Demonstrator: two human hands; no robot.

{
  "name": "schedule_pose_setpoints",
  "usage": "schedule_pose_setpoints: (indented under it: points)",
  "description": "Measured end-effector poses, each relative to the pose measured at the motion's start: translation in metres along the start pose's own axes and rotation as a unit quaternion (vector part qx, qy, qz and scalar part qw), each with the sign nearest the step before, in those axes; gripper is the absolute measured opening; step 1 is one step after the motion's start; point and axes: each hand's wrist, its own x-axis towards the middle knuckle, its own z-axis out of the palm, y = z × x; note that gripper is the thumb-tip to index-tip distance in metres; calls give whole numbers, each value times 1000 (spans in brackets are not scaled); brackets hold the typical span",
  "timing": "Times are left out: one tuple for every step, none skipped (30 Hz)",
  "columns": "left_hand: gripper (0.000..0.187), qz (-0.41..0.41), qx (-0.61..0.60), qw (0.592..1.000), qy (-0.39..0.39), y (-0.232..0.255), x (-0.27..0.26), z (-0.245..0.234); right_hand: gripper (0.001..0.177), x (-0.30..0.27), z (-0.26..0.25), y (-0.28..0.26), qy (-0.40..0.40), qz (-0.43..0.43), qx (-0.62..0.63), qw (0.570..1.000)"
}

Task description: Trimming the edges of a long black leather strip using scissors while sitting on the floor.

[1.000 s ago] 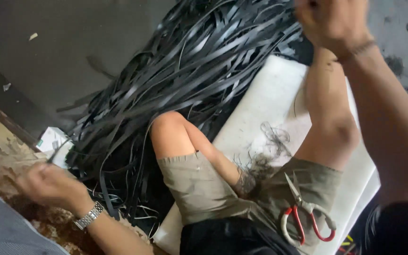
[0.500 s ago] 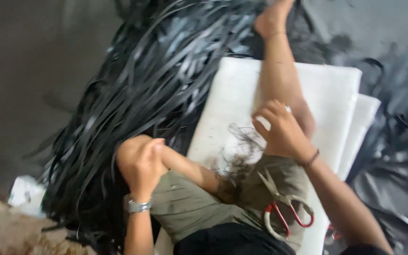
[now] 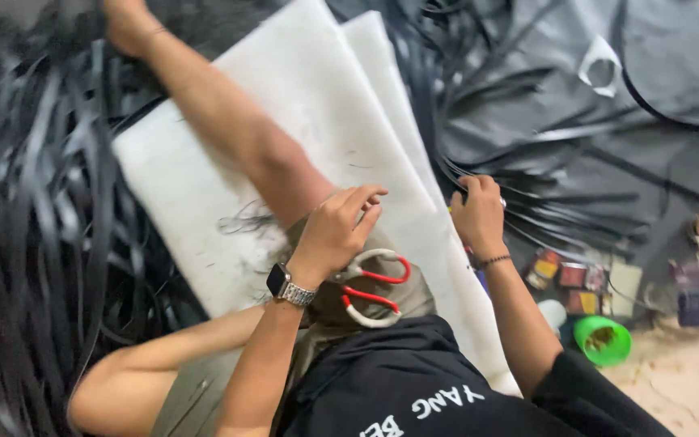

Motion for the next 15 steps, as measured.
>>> schedule_pose_setpoints:
  points:
    - [22,7,-6,1000,-14,6,5,8,29,-1,5,11,2,16,-2,1000]
    - [24,-3,-10,999,-44,11,11,14,31,4,11,20,-4,18,-5,1000]
    - [27,-14,-13,997,-74,15,16,19,33,9,17,28,-11,21,-7,1000]
    - [27,-11,-14,997,-81,18,19,24,33,10,24,32,-11,28,-7,1000]
    - [28,-22,-27,994,-102,21,22,28,34,11,32,35,-8,11,-33,999]
    - [29,-36,-40,991,-121,24,23,31,35,12,40,38,-8,-8,-59,998]
    - [29,-36,-42,990,-126,26,24,34,35,13,40,38,-9,-3,-58,998]
    - [29,-48,-47,988,-136,28,26,36,27,16,42,37,-27,18,-40,999]
    - [30,-59,-52,986,-147,30,27,38,21,18,43,34,-46,38,-22,998]
    - [30,-59,-53,986,-149,29,27,42,21,19,42,32,-46,41,-22,998]
    - [30,-72,-53,984,-155,27,27,46,19,20,40,30,-44,53,0,998]
    - [30,-85,-54,982,-160,26,27,50,20,21,39,27,-42,64,22,997]
    - [30,-86,-55,982,-160,24,27,56,20,19,30,23,-43,65,21,997]
    - [30,-109,-53,979,-167,21,27,60,24,17,21,18,-39,79,90,992]
    - [31,-132,-51,975,-173,19,26,65,28,15,13,12,-36,92,158,982]
